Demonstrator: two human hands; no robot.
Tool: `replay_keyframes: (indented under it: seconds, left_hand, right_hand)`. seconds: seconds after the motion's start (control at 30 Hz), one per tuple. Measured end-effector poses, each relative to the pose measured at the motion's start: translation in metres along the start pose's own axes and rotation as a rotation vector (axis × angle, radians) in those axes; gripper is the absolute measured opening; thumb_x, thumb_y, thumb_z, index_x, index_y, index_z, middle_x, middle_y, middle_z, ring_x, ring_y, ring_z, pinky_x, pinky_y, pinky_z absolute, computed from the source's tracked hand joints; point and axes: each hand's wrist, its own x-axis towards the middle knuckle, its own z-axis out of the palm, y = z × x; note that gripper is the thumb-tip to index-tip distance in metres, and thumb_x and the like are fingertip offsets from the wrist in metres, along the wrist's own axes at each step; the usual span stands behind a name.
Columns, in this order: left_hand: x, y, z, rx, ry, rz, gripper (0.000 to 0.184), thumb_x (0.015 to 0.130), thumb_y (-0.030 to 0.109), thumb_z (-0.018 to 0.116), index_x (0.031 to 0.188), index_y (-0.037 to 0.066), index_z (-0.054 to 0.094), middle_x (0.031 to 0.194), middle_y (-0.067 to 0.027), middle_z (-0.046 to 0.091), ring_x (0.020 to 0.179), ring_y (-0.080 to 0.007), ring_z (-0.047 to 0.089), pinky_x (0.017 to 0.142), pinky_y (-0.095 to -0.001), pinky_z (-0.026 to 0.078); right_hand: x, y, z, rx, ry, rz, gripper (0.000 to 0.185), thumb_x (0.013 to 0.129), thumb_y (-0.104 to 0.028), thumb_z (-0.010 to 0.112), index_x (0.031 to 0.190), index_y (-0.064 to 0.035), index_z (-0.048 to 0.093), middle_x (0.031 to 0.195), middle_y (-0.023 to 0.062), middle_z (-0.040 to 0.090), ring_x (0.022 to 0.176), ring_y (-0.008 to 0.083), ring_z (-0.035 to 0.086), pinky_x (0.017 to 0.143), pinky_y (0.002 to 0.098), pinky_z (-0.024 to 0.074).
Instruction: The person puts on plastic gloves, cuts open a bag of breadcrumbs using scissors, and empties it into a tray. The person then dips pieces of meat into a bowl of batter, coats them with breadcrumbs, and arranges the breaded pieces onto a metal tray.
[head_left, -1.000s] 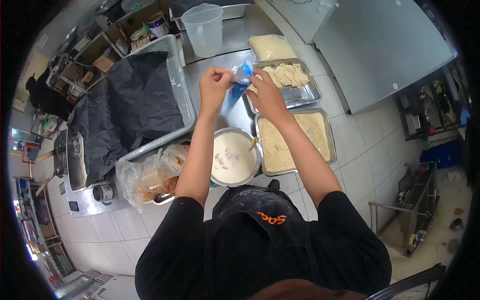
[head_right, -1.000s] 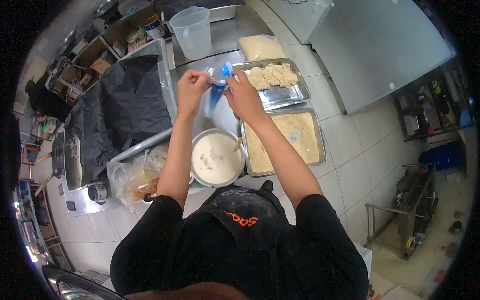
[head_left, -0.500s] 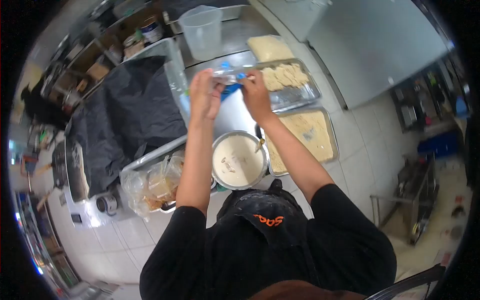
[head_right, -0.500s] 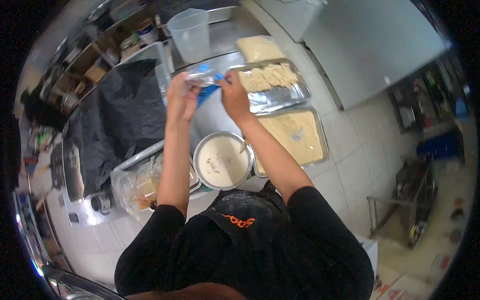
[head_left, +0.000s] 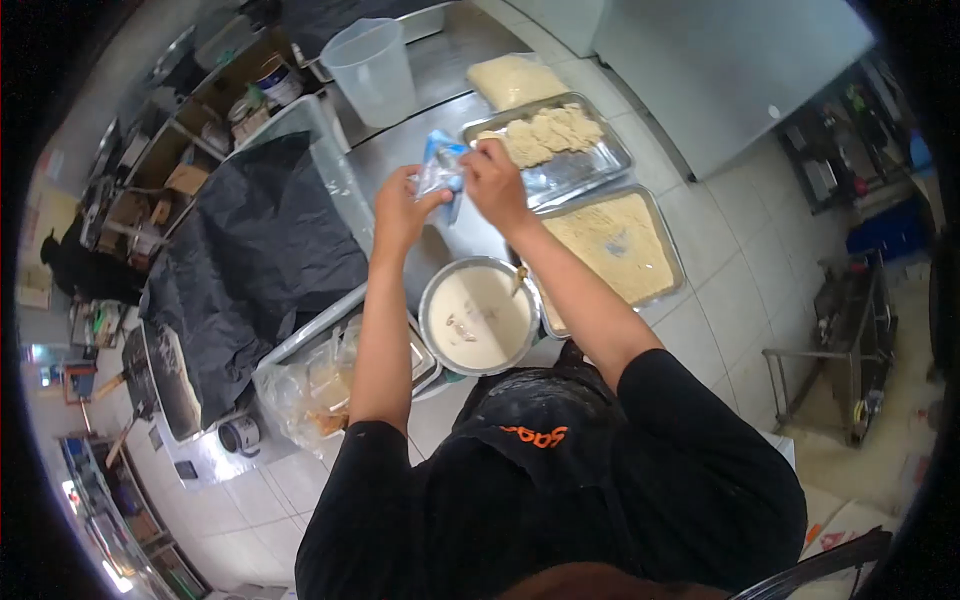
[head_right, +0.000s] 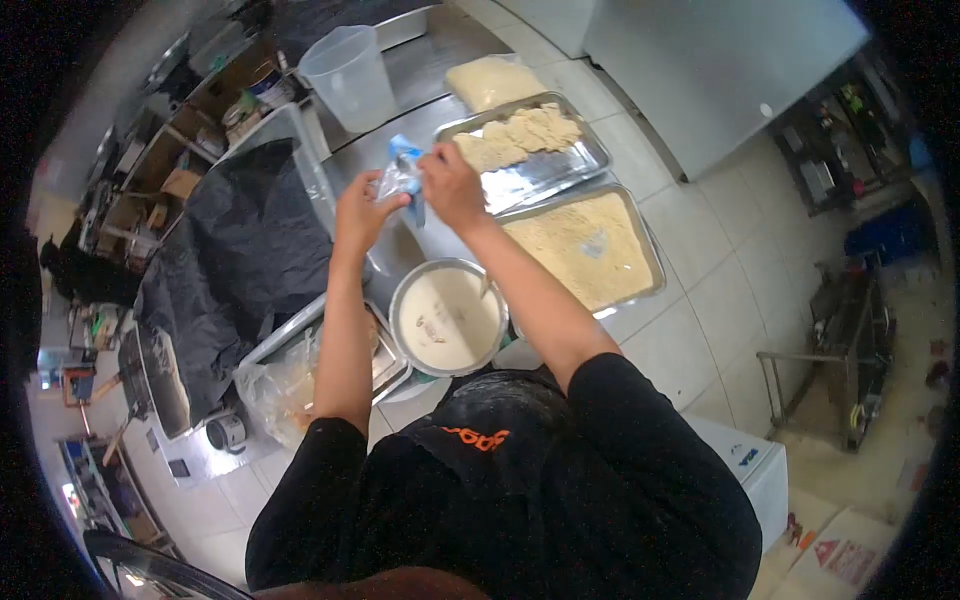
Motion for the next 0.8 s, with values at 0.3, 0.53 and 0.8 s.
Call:
replay_keyframes:
  seconds: [0.3,0.53,0.8]
  left_hand:
    - [0.02,0.018,-0.006,-0.168,0.004,-0.089,0.021,0.084,0.021,0.067,0.084,0.001,0.071,0.062,-0.012,0.062,0.057,-0.0144,0.054,0.056,-0.032,0.042]
    - [0.005,0.076,-0.054,-0.677,0.179,-0.195,0.023,0.088,0.022,0.067,0.086,-0.001,0.071,0.075,0.0005,0.065,0.065,-0.0067,0.051,0.057,-0.0258,0.04]
    - [-0.036,0.036,-0.086,-0.547,0.122,-0.181,0.024,0.088,0.021,0.068,0.096,-0.001,0.07,0.082,-0.0015,0.067,0.077,-0.0064,0.056,0.068,-0.0229,0.043]
  right_hand:
    - [-0.012,0.018,-0.006,-0.054,-0.039,0.017,0.008,0.076,0.0,0.065,0.084,-0.003,0.065,0.087,0.0129,0.057,0.073,0.0312,0.061,0.064,0.0394,0.0509]
    - [-0.007,0.018,0.008,0.004,-0.002,0.132,0.011,0.077,0.001,0.062,0.087,-0.0001,0.065,0.086,0.0167,0.058,0.075,0.0349,0.061,0.065,0.0411,0.0496]
    - [-0.037,0.07,0.001,0.291,-0.632,0.299,0.023,0.088,-0.012,0.061,0.107,0.0013,0.065,0.105,0.016,0.063,0.098,0.0265,0.061,0.085,0.0338,0.0469]
